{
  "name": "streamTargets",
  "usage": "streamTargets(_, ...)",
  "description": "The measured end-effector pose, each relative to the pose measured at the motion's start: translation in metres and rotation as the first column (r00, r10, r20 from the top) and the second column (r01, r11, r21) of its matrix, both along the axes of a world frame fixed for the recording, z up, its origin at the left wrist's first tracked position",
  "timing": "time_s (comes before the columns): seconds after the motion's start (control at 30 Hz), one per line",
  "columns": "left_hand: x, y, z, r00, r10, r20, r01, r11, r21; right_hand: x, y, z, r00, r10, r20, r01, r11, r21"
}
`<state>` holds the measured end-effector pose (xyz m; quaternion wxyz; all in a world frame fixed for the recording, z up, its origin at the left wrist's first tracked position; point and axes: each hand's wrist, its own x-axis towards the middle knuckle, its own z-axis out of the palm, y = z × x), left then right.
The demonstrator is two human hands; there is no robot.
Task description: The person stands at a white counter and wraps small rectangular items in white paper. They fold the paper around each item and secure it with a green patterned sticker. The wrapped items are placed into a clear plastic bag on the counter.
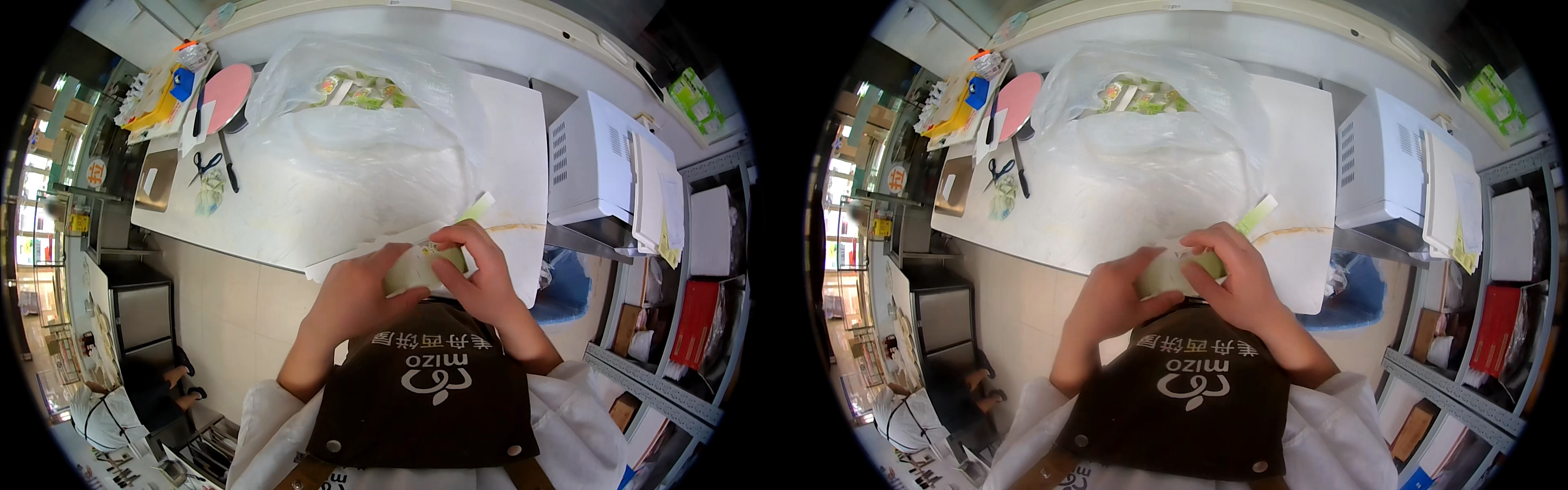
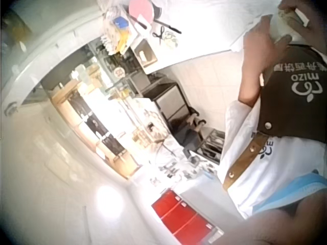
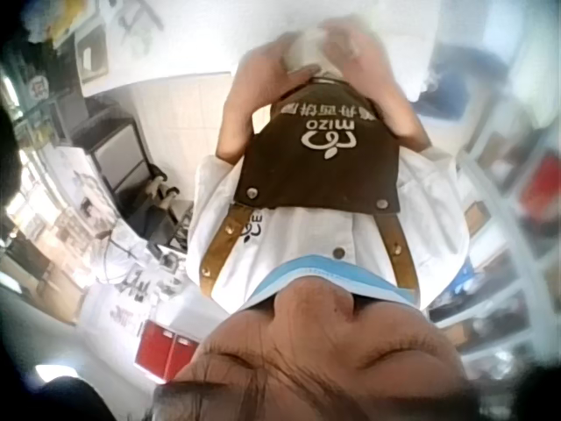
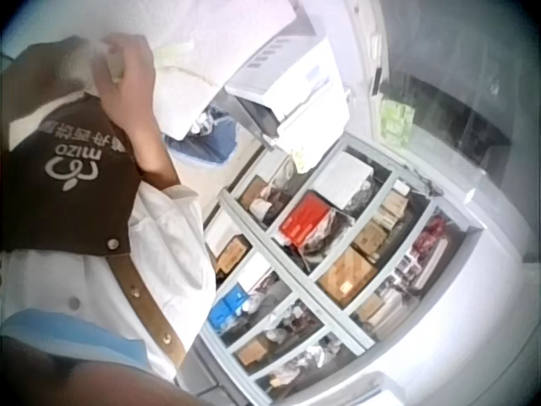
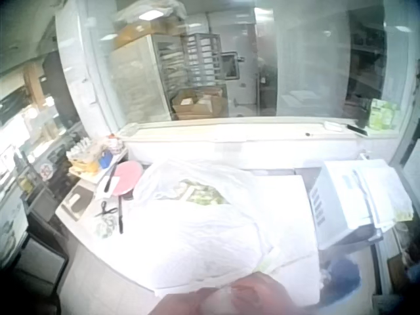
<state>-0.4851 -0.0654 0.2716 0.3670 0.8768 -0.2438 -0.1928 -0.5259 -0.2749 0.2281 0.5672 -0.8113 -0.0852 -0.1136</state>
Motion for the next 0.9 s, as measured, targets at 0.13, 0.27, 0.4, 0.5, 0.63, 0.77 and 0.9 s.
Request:
streamTargets(0.13,0.007,0.007,0.003,0.992,0.043,-0.120,-0.054,0.994,-0.093,0.004,-0.013,0.010,0.989,0.138,0.046,-0.132,0.984,-0.121)
streamTargets(0.27,0.009,0.008,0.009,0.967,0.060,-0.247,-0.099,0.984,-0.150,0.005,-0.016,0.010,0.978,0.204,-0.052,-0.207,0.977,-0.043)
streamTargets(0.4,0.011,0.015,0.000,0.943,0.057,-0.327,-0.160,0.941,-0.297,0.008,-0.019,0.014,0.976,0.201,-0.084,-0.201,0.980,0.004)
streamTargets(0.5,0.014,0.022,-0.012,0.984,0.004,-0.179,-0.076,0.914,-0.398,0.010,-0.020,0.016,0.975,0.206,-0.087,-0.205,0.979,0.017)
streamTargets(0.63,0.014,0.019,-0.005,0.982,0.048,-0.180,-0.119,0.908,-0.402,0.010,-0.019,0.018,0.973,0.210,-0.094,-0.211,0.977,0.006)
streamTargets(0.77,0.013,0.018,0.002,0.972,0.073,-0.225,-0.149,0.928,-0.342,0.009,-0.020,0.018,0.965,0.239,-0.106,-0.240,0.971,0.010)
streamTargets(0.9,0.012,0.018,-0.004,0.980,0.076,-0.183,-0.138,0.923,-0.358,0.008,-0.021,0.020,0.949,0.296,-0.105,-0.296,0.955,0.017)
